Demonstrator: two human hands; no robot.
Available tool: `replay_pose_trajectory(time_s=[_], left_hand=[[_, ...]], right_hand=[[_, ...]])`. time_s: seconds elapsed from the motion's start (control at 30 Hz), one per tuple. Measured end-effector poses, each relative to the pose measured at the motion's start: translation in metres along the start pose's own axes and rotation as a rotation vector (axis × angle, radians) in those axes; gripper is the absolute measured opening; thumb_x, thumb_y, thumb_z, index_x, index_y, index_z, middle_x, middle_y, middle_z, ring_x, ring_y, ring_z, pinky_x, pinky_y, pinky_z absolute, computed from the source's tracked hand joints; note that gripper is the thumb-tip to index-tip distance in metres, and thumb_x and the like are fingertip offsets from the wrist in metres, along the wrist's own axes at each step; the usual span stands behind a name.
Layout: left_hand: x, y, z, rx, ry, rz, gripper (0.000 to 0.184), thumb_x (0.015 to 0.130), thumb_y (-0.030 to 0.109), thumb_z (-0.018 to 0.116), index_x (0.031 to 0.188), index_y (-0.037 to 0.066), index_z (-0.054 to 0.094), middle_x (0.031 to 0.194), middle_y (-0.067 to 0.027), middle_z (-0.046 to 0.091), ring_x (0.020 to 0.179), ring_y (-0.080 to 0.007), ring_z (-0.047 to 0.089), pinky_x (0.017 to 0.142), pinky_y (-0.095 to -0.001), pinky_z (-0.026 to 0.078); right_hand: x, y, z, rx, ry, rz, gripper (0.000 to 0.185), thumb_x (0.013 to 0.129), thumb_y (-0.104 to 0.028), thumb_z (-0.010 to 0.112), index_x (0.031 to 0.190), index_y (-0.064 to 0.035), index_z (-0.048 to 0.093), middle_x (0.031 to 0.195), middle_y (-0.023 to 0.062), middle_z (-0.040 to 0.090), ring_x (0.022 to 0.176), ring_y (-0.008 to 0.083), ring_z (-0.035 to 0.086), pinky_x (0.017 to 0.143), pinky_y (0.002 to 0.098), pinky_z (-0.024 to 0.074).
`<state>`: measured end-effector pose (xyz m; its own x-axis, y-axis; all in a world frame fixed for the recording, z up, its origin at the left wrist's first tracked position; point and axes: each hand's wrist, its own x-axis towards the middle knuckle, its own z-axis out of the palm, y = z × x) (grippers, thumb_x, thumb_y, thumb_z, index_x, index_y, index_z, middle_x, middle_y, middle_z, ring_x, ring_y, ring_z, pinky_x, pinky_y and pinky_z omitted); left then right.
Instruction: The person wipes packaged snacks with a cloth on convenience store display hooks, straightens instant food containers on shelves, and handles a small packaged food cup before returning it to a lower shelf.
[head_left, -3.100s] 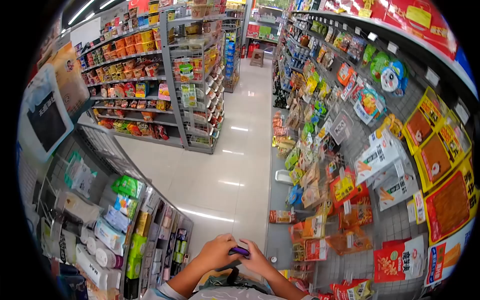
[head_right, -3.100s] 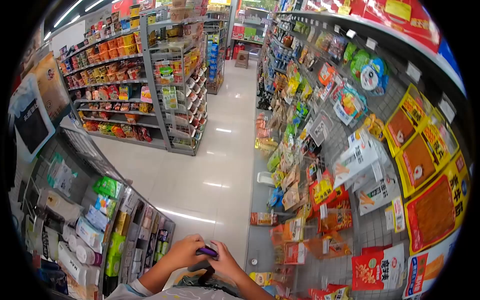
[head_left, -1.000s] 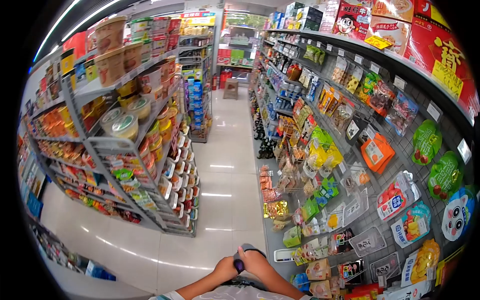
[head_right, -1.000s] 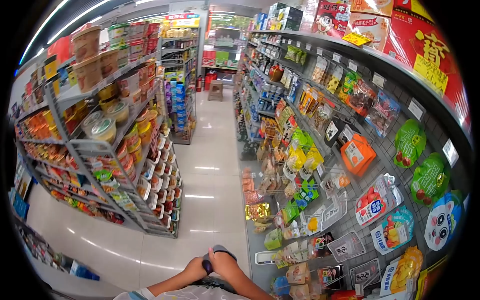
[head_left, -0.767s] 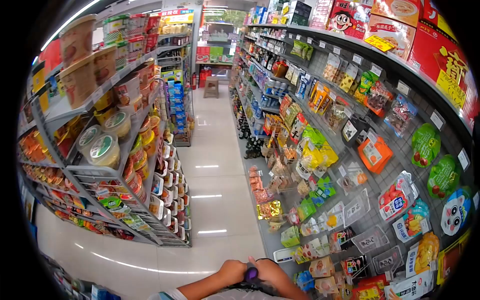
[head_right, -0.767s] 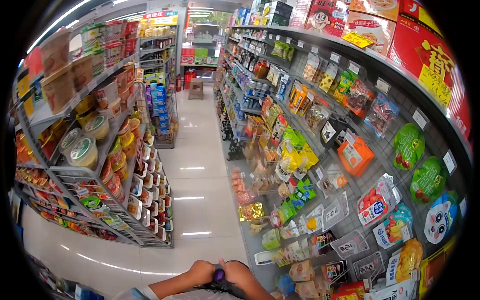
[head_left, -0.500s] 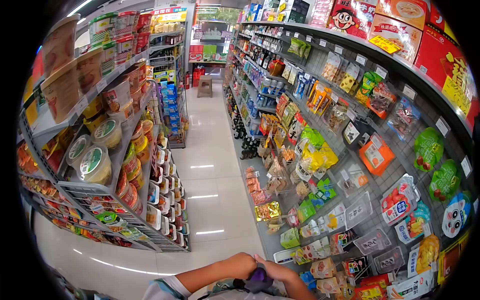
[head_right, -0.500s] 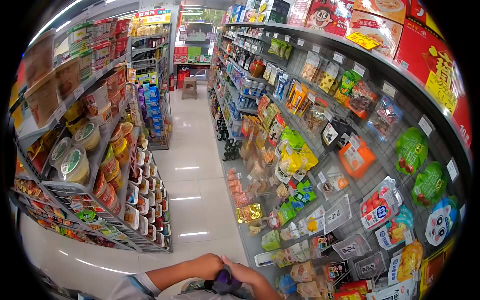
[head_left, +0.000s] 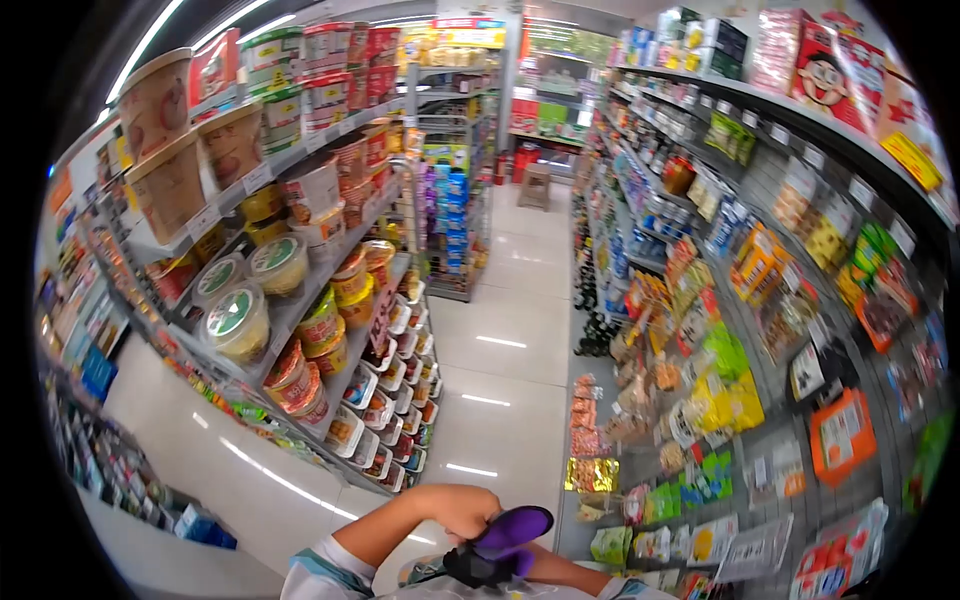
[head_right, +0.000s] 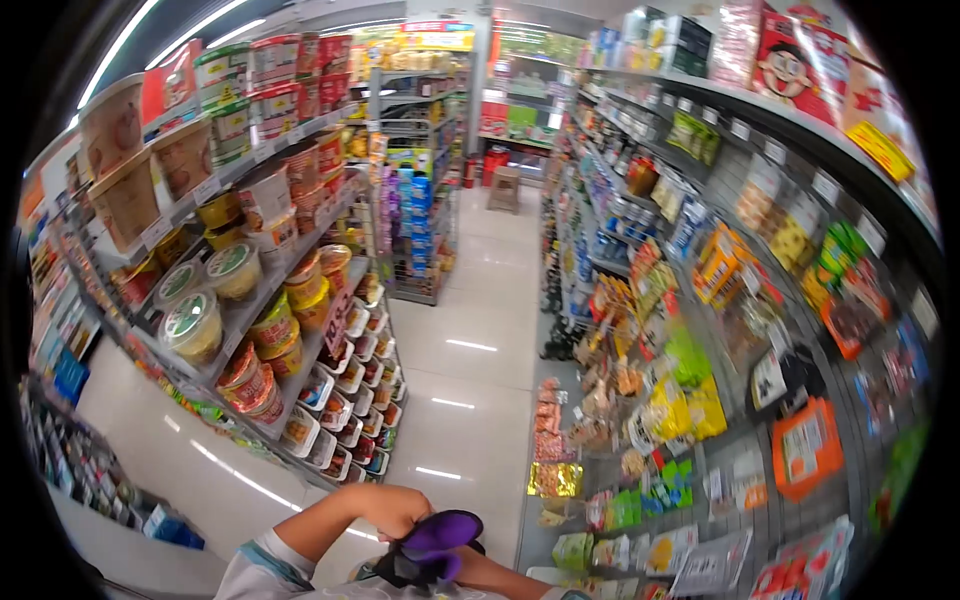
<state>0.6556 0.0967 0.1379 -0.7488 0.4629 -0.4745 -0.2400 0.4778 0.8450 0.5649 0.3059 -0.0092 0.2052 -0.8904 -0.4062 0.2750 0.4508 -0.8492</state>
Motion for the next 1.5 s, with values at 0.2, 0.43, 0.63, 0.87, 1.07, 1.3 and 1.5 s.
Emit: replay_pose_trajectory(time_s=[0.2,0.43,0.63,0.87,1.07,1.3,1.5], left_hand=[[0.055,-0.087,-0.036,-0.453,0.036,0.2,0.023,0.096,0.023,0.058,0.084,0.004,0.063,0.062,-0.0019,0.056,0.05,-0.0145,0.052,0.053,-0.0307,0.044],[0.098,-0.188,0.049,-2.376,1.407,0.917,0.024,0.087,0.035,0.055,0.081,0.013,0.049,0.072,-0.0024,0.045,0.062,-0.0184,0.041,0.061,-0.0348,0.036],[0.05,-0.13,0.044,-2.009,1.718,0.811,0.017,0.086,0.03,0.053,0.08,0.016,0.046,0.069,-0.0013,0.039,0.057,-0.0176,0.037,0.056,-0.0347,0.033],[0.033,-0.072,-0.091,-0.911,1.628,0.725,0.031,0.101,0.036,0.055,0.112,0.007,0.056,0.11,-0.0099,0.063,0.102,-0.0236,0.063,0.092,-0.0415,0.051],[0.033,-0.022,-0.159,-0.171,1.543,0.576,0.046,0.101,0.018,0.059,0.143,0.007,0.045,0.144,-0.0134,0.046,0.137,-0.0267,0.046,0.114,-0.0412,0.037],[-0.03,-0.02,-0.212,0.344,1.588,0.535,0.078,0.089,0.024,0.07,0.157,0.01,0.034,0.161,-0.0211,0.029,0.147,-0.0399,0.033,0.12,-0.0491,0.029],[-0.051,-0.033,-0.253,0.371,1.717,0.773,0.071,0.091,0.039,0.064,0.153,0.009,0.043,0.16,-0.0228,0.032,0.139,-0.0408,0.043,0.114,-0.0504,0.036]], right_hand=[[-0.012,-0.043,-0.071,-0.345,-0.104,-0.116,0.048,0.103,-0.052,0.05,0.1,-0.0082,0.067,0.082,0.0032,0.065,0.075,0.0229,0.064,0.073,0.0377,0.053],[-0.019,-0.086,-0.126,-0.391,-0.073,-0.528,0.039,0.103,-0.046,0.052,0.095,-0.0112,0.067,0.08,0.0037,0.063,0.074,0.0243,0.062,0.073,0.038,0.0525],[0.117,-0.059,-0.203,1.233,-0.594,-0.59,0.038,0.104,-0.045,0.047,0.102,-0.0165,0.072,0.093,0.0058,0.07,0.081,0.0199,0.066,0.074,0.0366,0.0534],[0.163,-0.171,-0.269,0.989,-0.936,-0.609,0.046,0.09,-0.048,0.051,0.072,-0.0072,0.063,0.066,0.0044,0.063,0.051,0.0206,0.053,0.049,0.0371,0.0416],[0.16,-0.287,-0.262,0.746,-1.134,-0.274,0.05,0.08,-0.048,0.058,0.094,-0.0009,0.07,0.085,0.0156,0.069,0.081,0.0316,0.067,0.075,0.0422,0.0522],[0.191,-0.362,-0.291,0.401,0.795,-1.011,0.052,0.086,-0.051,0.054,0.093,0.0008,0.059,0.085,0.0161,0.062,0.08,0.0305,0.059,0.073,0.0414,0.0473],[0.278,-0.371,-0.194,-0.349,0.401,-0.912,0.049,0.081,-0.046,0.064,0.102,-0.0017,0.06,0.096,0.0152,0.062,0.091,0.0318,0.06,0.081,0.0426,0.0471]])
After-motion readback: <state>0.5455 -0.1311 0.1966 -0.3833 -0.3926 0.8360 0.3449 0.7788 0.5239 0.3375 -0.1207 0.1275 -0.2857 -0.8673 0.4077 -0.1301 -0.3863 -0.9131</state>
